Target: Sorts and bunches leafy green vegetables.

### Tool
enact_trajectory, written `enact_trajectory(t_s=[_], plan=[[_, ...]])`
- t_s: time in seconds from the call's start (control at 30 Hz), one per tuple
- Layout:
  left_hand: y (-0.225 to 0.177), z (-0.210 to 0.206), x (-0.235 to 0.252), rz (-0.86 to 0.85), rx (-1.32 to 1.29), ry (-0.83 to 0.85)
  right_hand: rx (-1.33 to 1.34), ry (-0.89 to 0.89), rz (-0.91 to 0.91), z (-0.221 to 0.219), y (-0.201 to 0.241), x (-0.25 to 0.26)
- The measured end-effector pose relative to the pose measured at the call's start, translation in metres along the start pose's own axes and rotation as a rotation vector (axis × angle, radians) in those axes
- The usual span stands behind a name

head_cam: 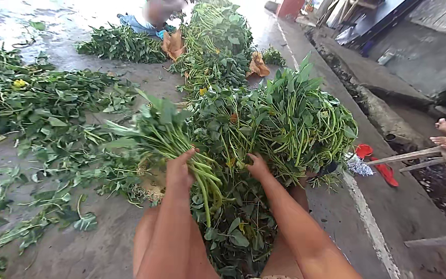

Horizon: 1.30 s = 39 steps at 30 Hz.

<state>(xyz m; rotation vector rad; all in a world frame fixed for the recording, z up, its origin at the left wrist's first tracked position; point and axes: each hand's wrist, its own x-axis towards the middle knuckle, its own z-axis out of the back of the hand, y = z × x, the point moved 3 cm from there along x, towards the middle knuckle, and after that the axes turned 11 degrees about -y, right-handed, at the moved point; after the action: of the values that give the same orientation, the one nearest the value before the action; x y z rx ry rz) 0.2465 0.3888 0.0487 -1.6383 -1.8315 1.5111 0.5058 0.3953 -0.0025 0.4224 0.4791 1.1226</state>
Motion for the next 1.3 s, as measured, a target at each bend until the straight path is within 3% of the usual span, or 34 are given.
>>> enact_trajectory(t_s=[0.13, 0.2, 0.33, 0.53, 0.63, 0.73, 0.8, 0.93, 0.97, 1.07, 1.17, 1.2, 1.3], plan=[[-0.002, -0.019, -0.020, 0.091, 0.155, 0.112, 0.549, -0.312, -0.012, 0.008, 0.018, -0.023], [0.007, -0.025, -0.025, 0.110, 0.211, 0.188, 0.684, -0.339, 0.039, 0.005, 0.034, -0.050], [0.016, -0.032, -0.022, 0.164, 0.220, 0.300, 0.582, -0.253, 0.321, -0.008, 0.060, -0.092], [0.012, -0.028, -0.018, 0.267, 0.190, 0.458, 0.405, -0.171, 0.686, 0.003, 0.058, -0.091], [0.014, -0.026, -0.019, 0.297, 0.232, 0.454, 0.330, -0.072, 0.603, 0.007, 0.058, -0.097], [0.014, -0.022, -0.015, 0.255, 0.149, 0.299, 0.236, 0.199, 0.334, 0.011, 0.058, -0.111], [0.012, -0.014, -0.005, 0.204, 0.056, 0.185, 0.380, 0.313, 0.203, 0.011, 0.048, -0.121], [0.012, -0.009, -0.004, 0.183, -0.023, 0.114, 0.860, 0.067, 0.121, 0.012, 0.037, -0.124], [0.012, -0.009, -0.006, 0.160, -0.056, 0.097, 0.821, 0.007, 0.138, 0.015, 0.039, -0.120], [0.009, -0.001, 0.002, -0.004, -0.263, 0.055, 0.356, -0.158, 0.180, 0.047, 0.038, -0.095], [-0.004, 0.010, 0.015, -0.121, -0.398, 0.013, -0.006, -0.418, 0.114, 0.088, 0.004, -0.039], [-0.008, 0.011, 0.015, -0.128, -0.407, -0.001, -0.125, -0.440, 0.067, 0.098, -0.010, -0.019], [-0.010, 0.008, 0.011, -0.098, -0.397, 0.002, -0.297, -0.276, -0.106, 0.123, -0.032, 0.019]])
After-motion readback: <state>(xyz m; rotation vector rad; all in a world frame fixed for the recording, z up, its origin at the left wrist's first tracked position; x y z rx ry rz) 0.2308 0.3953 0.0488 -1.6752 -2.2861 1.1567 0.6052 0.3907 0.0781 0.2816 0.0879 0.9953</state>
